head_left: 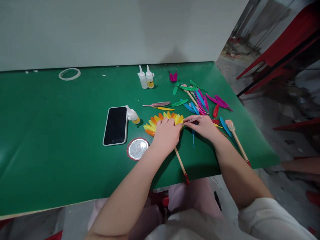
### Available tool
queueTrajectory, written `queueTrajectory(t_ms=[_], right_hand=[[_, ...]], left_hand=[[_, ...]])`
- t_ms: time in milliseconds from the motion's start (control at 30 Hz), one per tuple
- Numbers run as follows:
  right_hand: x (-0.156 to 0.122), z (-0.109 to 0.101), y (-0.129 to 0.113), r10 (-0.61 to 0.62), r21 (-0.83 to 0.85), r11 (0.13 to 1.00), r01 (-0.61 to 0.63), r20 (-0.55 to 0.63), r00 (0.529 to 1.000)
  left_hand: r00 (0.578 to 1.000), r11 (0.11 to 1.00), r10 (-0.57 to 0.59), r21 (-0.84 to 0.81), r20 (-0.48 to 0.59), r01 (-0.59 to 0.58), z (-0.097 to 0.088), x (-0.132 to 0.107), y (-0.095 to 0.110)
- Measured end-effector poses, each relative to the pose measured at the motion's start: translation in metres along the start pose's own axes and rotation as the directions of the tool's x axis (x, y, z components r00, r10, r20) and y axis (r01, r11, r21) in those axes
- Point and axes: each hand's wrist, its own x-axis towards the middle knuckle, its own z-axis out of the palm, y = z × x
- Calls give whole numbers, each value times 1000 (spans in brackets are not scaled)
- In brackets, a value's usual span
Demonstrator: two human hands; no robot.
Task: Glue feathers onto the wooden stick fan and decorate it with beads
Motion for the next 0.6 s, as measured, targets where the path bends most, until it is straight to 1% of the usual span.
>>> queueTrajectory(t_ms=[233,600], right_hand=[[-1,0,-2,-23,-19,1000,22,-20,1000],[-1,0,-1,-51,-39,998,51,-8,999]], left_hand=[[1000,1000,-7,-26,-14,6,9,4,-3],[1000,999,1,-40,-3,-1,13,5,-6]])
